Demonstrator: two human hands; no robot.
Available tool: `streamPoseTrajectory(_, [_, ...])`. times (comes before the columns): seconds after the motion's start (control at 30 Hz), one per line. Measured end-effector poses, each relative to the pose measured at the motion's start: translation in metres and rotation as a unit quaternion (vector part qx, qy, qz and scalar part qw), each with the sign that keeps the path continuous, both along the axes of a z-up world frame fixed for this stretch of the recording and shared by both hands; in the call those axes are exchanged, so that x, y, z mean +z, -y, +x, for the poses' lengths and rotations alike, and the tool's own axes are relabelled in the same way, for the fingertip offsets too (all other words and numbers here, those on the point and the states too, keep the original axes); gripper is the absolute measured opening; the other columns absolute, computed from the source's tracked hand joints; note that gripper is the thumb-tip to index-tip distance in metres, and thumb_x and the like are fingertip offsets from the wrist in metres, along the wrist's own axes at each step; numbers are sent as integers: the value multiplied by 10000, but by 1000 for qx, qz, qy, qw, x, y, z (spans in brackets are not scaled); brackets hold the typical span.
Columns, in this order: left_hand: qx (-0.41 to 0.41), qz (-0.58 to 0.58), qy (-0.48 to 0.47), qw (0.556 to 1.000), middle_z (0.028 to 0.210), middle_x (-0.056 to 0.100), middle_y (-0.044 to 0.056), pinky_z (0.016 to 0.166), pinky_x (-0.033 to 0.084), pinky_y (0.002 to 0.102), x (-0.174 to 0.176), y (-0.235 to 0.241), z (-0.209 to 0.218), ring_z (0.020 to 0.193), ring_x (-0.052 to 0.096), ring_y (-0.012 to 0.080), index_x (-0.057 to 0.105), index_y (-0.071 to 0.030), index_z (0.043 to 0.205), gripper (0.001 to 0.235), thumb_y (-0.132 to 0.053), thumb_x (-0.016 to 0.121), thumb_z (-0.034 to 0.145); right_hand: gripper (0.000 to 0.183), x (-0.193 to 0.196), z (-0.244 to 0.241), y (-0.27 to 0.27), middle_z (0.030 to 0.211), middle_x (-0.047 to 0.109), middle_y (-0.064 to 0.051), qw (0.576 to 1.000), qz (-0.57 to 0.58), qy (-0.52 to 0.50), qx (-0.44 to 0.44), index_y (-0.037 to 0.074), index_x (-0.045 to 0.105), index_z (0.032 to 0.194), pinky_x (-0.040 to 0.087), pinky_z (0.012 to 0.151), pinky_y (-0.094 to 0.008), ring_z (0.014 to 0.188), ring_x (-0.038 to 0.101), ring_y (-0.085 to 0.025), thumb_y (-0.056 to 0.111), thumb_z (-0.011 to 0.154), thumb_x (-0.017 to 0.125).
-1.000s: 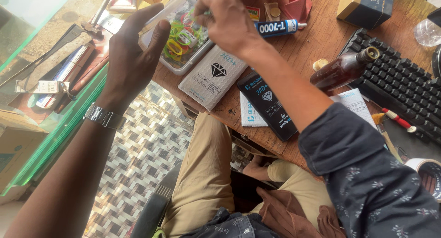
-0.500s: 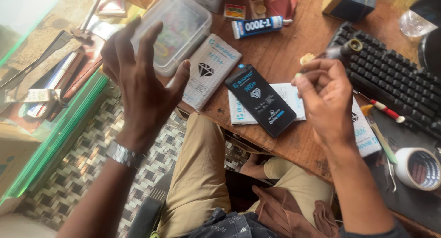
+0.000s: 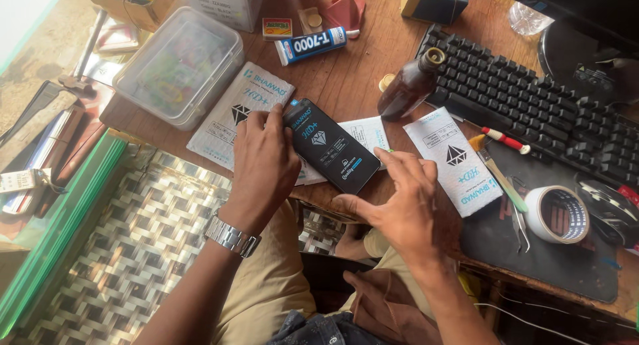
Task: The person applies liquid from a bottle onto a brush and spreads it on a smartphone screen. They then retrieve a green rubber band from a container and wrap it around the phone to secure the screen protector.
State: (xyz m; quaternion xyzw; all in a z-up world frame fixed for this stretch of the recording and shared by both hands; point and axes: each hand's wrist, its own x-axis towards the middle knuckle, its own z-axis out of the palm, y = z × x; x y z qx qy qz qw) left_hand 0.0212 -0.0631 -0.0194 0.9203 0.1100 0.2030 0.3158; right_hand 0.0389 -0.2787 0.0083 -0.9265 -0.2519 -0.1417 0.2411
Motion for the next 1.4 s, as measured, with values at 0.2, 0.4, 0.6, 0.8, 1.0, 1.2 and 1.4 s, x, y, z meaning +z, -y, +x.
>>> streamPoseTrajectory(0.2, [37,-89,-64,993,1112,619,217,961,437,474,8,-2,9,1053,558,345,568,29,1361,452,-226,609,990,735,-12,5,-6,1095,617,-117,991,98,-96,4,-8,685,1167,565,843,-370,962,653,-231,332,578,964])
streamPoseTrajectory(0.4, [12,-396,-12,918,1125,691,138,837,597,312,23,-6,11,964,712,173,525,-11,1384,569,-228,717,895,712,-8,-1,-6,1068,615,-77,984,137,-107,-20,7,687,1170,557,789,-338,919,633,-196,297,580,959])
streamPoseTrajectory(0.6, [-92,-625,141,762,1197,684,99,945,598,324,24,40,-11,1089,671,155,549,13,1370,453,-223,676,1005,786,8,-25,-8,1082,577,-103,989,137,-34,-41,-31,641,1211,529,853,-348,965,588,-194,346,609,976])
streamPoseTrajectory(0.8, [-114,-787,107,597,1077,707,138,827,644,378,16,55,-30,963,730,211,570,-22,1201,351,-327,597,1030,599,11,-55,-1,1222,618,-101,923,360,-114,74,-12,627,1292,563,1016,-329,1154,625,-199,267,812,851])
streamPoseTrajectory(1.0, [-127,-813,-6,569,970,693,89,729,637,336,12,54,-47,852,720,179,582,-29,1203,414,-368,655,977,193,12,-43,23,1014,747,-120,689,598,-408,-22,-26,729,1108,574,867,-312,920,705,-186,58,934,718])
streamPoseTrajectory(1.2, [-177,-783,-21,596,1026,673,96,786,614,311,1,67,-57,887,688,156,560,-13,1244,423,-189,762,917,159,8,-45,25,946,770,-78,613,576,-535,-77,40,764,1049,562,841,-300,887,704,-167,112,909,736])
streamPoseTrajectory(1.4, [-160,-777,-39,608,1051,658,90,809,616,323,2,70,-58,935,681,163,531,-12,1281,517,-95,789,841,156,6,-47,27,942,767,-66,595,579,-554,-62,51,768,1046,552,821,-305,871,697,-160,137,918,744])
